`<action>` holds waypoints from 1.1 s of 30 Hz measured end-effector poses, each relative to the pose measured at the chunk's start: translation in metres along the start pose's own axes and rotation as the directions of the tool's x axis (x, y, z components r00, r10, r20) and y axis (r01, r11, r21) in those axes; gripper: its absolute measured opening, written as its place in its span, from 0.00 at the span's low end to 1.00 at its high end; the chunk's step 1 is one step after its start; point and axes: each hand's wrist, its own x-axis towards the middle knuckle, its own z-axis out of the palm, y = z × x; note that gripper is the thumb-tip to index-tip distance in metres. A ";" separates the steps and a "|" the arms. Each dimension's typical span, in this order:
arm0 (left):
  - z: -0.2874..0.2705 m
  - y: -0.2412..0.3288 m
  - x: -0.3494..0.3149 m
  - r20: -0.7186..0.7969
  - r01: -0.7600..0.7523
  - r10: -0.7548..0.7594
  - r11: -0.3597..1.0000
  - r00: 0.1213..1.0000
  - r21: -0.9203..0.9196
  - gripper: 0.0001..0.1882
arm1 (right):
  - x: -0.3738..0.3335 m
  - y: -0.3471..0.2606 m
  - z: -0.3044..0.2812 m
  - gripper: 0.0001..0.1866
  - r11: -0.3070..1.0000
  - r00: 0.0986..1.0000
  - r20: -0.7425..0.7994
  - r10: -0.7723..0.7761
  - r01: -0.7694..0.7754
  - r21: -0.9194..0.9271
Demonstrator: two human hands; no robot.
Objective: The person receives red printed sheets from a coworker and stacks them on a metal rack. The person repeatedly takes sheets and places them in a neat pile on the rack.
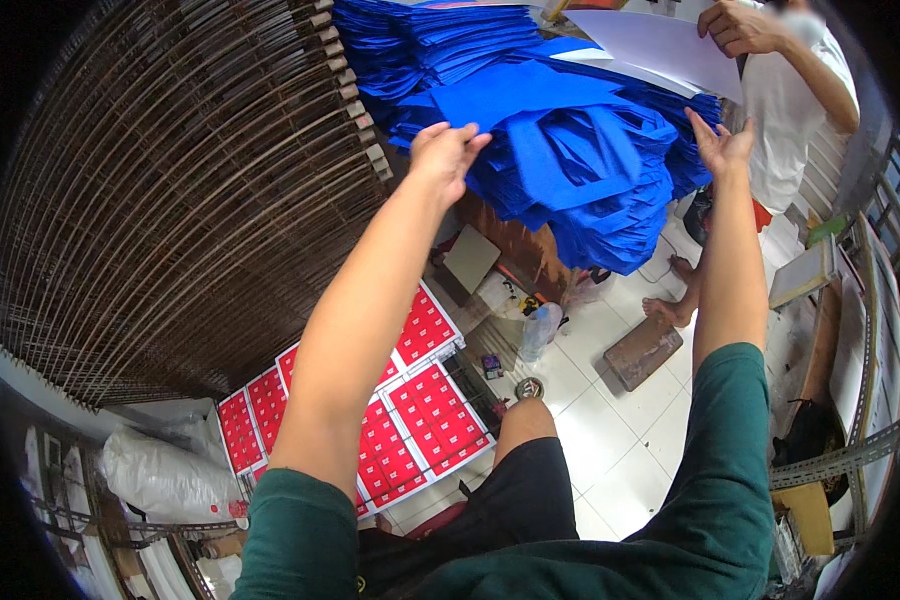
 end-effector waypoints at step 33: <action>-0.229 0.008 -0.316 -0.175 0.260 -0.231 0.952 0.957 0.162 0.20 | -0.172 0.029 0.111 0.23 0.832 0.808 0.512 -0.293 0.479 -0.280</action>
